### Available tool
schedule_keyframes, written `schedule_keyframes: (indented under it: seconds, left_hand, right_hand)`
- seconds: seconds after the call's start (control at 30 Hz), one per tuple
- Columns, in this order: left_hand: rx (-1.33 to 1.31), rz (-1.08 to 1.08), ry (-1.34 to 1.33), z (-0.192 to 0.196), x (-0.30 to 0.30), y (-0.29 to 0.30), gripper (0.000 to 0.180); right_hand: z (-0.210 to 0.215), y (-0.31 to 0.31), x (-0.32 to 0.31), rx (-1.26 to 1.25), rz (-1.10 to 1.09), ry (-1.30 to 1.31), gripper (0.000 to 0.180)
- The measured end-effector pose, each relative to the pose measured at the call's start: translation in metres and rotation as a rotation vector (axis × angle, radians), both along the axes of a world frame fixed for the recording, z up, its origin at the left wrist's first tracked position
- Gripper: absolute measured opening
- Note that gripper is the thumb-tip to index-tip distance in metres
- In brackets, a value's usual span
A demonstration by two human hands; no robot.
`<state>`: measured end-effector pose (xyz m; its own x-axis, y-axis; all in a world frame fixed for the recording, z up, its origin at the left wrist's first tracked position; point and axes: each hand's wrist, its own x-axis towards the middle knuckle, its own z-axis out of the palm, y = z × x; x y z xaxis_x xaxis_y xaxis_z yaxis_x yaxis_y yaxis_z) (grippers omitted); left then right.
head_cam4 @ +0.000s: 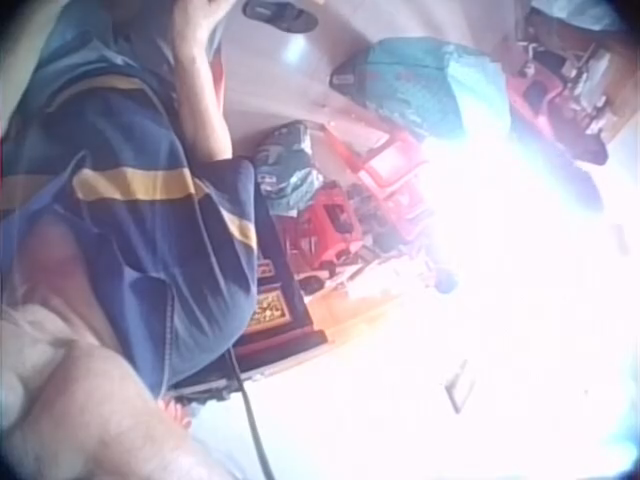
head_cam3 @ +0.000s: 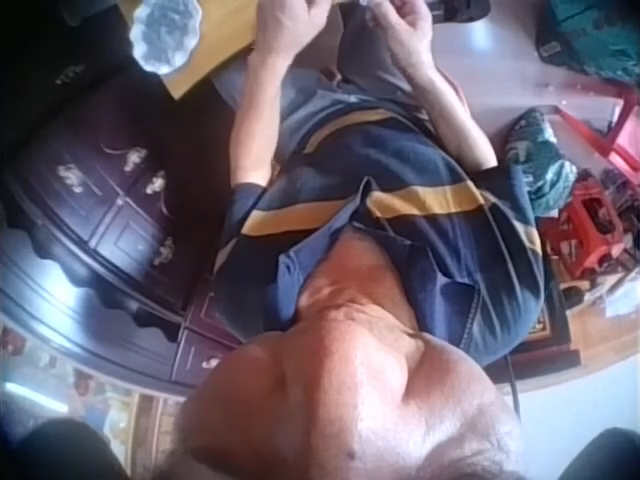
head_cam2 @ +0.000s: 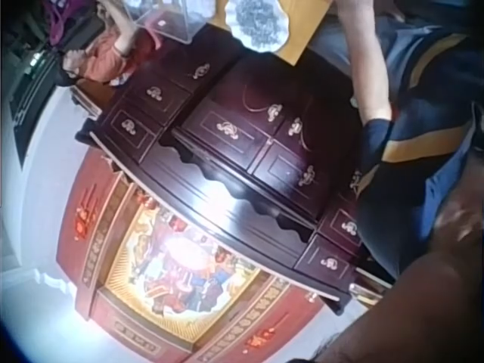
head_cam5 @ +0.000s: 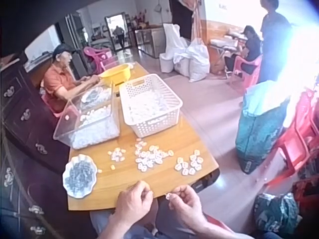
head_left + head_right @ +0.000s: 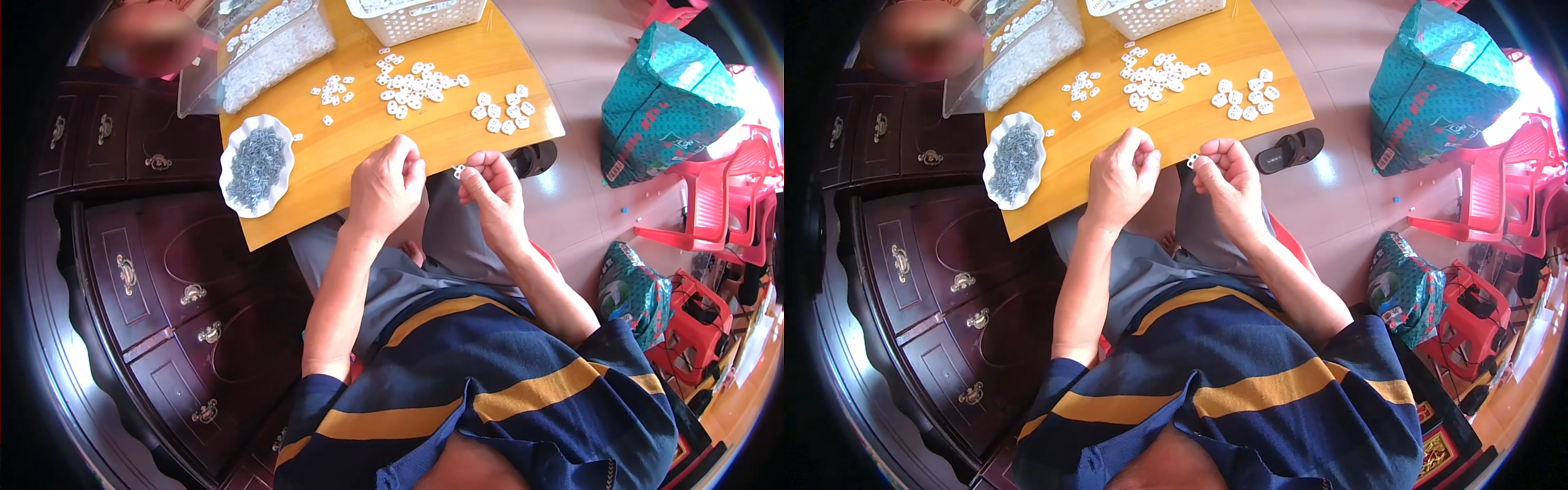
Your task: Assembling small white plastic components using a thin needle-like tool.
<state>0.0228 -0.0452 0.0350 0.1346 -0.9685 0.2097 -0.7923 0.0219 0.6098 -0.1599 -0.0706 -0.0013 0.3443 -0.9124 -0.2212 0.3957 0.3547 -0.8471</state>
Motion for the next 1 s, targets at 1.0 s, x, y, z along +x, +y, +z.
schedule_keyframes:
  seconds: [1.0]
  left_hand:
    - [0.058,-0.033,1.005,-0.008,-0.024,0.050,0.021]
  right_hand:
    - [0.000,0.003,-0.001,-0.001,0.042,-0.049,0.015]
